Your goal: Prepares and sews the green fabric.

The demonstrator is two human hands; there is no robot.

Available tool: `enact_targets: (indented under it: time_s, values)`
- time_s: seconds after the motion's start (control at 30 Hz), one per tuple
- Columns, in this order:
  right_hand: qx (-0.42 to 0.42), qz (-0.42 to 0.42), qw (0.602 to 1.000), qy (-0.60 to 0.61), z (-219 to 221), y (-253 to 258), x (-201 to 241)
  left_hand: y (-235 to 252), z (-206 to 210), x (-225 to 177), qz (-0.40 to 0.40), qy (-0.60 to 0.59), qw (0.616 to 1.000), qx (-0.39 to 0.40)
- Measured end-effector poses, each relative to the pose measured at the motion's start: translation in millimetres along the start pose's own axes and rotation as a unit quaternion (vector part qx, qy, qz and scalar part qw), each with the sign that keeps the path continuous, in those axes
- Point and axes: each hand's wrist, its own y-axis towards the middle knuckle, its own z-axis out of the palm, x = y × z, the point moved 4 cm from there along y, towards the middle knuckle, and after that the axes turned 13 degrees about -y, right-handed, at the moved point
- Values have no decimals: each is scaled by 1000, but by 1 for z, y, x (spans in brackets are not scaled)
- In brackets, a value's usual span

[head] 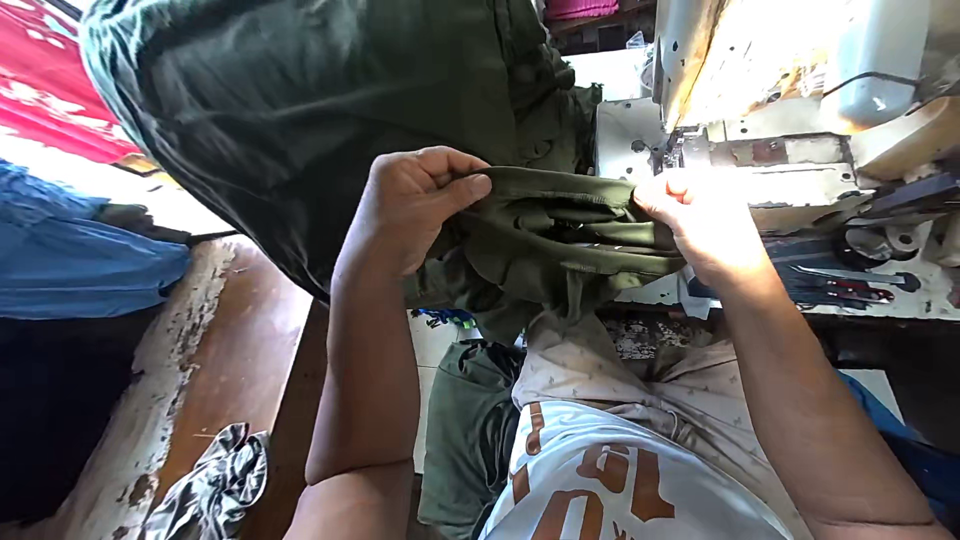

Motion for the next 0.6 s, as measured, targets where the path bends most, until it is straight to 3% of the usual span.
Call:
enact_targets:
  time_s: [0.17, 0.4, 0.5, 0.6]
  values:
    - [3, 15, 1000, -5, -1, -6, -8, 11, 9, 11, 3, -51, 999, -11]
    - [-16, -2, 999, 30, -3, -9, -12, 11, 13, 5, 12, -26, 1000, -10]
    - [-34, -39, 999, -8, -5, -9, -6, 4, 16, -6, 10, 74, 996, 52]
    - [-29, -177, 984, -8, -5, -12, 20, -2, 37, -19, 51, 177, 970, 160]
